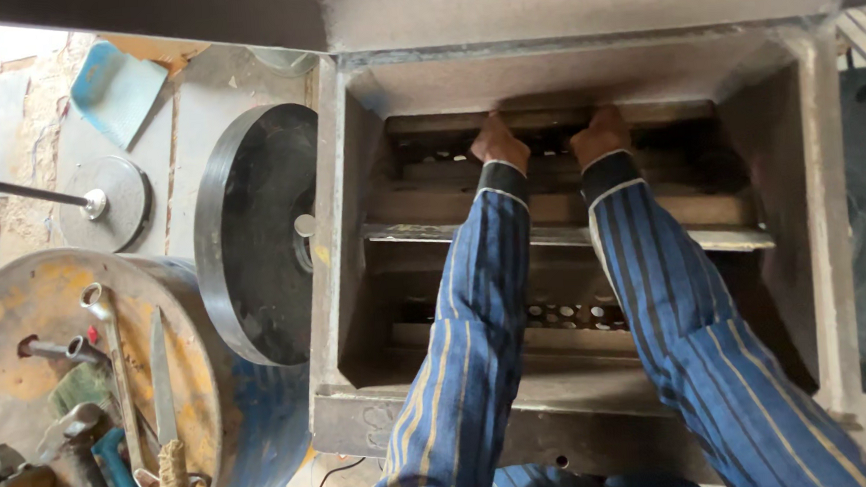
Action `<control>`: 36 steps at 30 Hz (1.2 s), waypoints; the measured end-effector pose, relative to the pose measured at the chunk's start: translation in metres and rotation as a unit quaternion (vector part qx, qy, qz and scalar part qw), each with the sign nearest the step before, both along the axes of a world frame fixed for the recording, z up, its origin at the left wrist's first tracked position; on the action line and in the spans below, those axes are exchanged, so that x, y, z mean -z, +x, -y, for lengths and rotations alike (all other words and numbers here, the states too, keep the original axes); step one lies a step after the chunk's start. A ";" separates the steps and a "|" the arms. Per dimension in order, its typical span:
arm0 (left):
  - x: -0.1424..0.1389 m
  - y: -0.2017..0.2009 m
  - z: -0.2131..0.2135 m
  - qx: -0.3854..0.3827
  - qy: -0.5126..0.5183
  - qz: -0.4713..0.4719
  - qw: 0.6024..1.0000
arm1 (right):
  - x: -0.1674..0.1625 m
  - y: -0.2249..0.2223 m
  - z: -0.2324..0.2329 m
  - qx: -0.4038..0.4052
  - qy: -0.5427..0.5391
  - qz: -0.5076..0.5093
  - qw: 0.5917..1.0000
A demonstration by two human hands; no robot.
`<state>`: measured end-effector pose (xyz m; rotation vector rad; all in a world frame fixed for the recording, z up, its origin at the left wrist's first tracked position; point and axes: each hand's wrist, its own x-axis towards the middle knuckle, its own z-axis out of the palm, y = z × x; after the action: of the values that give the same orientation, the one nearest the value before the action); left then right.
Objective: The person works inside the hopper of a metal machine, lifting and repositioning long metal bars and roller parts, filing a bar edge, brushing debris from the perforated plate, and using a hammer and wrench to seat and tighten the components before pressing the bars back into place.
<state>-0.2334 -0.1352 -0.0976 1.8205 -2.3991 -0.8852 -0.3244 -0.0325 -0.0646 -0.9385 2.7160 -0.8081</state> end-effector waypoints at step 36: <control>0.015 0.024 0.012 -0.068 -0.089 -0.106 0.988 | -0.016 0.005 0.001 -0.089 0.043 -0.085 0.991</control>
<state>-0.2096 -0.1474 -0.1128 1.7058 -2.1253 -0.7793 -0.3197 -0.0332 -0.0482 -1.2615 2.7288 -0.5991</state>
